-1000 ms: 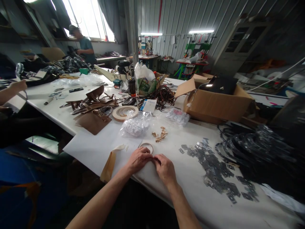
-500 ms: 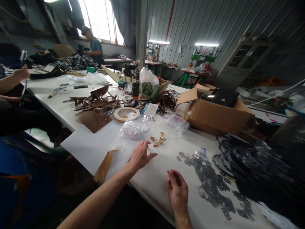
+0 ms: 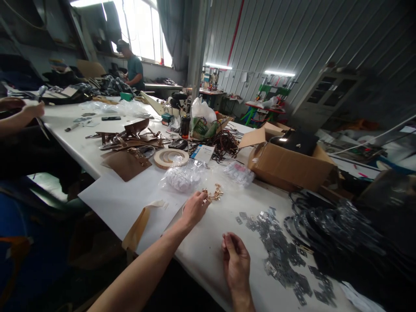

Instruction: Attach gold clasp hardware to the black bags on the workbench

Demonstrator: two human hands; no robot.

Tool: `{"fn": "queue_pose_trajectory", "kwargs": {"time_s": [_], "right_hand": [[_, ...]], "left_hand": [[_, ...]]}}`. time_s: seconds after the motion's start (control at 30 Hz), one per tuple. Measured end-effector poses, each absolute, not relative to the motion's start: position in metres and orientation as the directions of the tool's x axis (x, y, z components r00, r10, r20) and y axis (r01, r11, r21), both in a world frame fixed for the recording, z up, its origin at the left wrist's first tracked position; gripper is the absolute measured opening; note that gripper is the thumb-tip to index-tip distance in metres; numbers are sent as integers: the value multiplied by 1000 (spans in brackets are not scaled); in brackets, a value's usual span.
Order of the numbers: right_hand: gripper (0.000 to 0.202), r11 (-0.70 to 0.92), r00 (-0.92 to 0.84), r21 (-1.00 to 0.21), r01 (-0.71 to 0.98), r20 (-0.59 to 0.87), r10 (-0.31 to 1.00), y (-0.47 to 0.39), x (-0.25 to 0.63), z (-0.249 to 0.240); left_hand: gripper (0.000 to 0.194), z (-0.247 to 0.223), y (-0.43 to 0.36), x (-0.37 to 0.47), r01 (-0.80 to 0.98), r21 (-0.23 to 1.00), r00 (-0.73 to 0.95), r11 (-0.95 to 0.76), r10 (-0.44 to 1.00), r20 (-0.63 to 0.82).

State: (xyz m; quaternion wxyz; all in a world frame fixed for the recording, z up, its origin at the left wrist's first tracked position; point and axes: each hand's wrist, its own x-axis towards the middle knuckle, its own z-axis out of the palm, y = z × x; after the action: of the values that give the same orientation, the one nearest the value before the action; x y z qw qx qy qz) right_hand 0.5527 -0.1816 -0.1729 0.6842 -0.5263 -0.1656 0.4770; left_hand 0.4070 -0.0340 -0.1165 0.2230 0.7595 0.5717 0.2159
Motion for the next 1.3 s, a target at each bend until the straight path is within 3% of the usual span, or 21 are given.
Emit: {"fn": "queue_pose_trajectory", "kwargs": {"time_s": [0.13,0.27,0.47,0.67,0.8,0.97,1.07,1.2,1.3], "right_hand": [[46,-30,480,-868,-496,-303,823,-168,558,-152],[39,-13,468,-842,-539,-312,827,-163,567,-129],[30,-141,333,-772,-619,-421,843,-173,576,-122],[27,-150,302,-741,-654,-438,847,-182,577,-125],[26,-156,304,-746,-647,-440,845,-187,578,-120],[27,-224,206,-664,-714,-505,838,-197,578,-108],[31,-235,171,-654,-719,-494,852,-202,575,-107],[36,-124,290,-810,-573,-342,894,-208,581,-113],[30,-26,358,-971,-239,-113,927,-210,596,-114]], "left_hand": [[17,-125,-75,410,330,848,341,-414,890,302],[18,-133,-109,421,99,946,311,-310,912,266],[19,-131,-127,428,27,964,367,-266,899,238],[23,-131,-136,430,-19,959,378,-283,886,269],[24,-129,-137,429,18,937,399,-350,861,314],[27,-123,-135,424,8,867,486,-499,760,432],[28,-120,-135,423,-16,899,511,-438,769,384],[31,-115,-137,425,-89,975,503,-204,835,221],[35,-112,-138,426,-175,984,537,-29,835,120]]}}
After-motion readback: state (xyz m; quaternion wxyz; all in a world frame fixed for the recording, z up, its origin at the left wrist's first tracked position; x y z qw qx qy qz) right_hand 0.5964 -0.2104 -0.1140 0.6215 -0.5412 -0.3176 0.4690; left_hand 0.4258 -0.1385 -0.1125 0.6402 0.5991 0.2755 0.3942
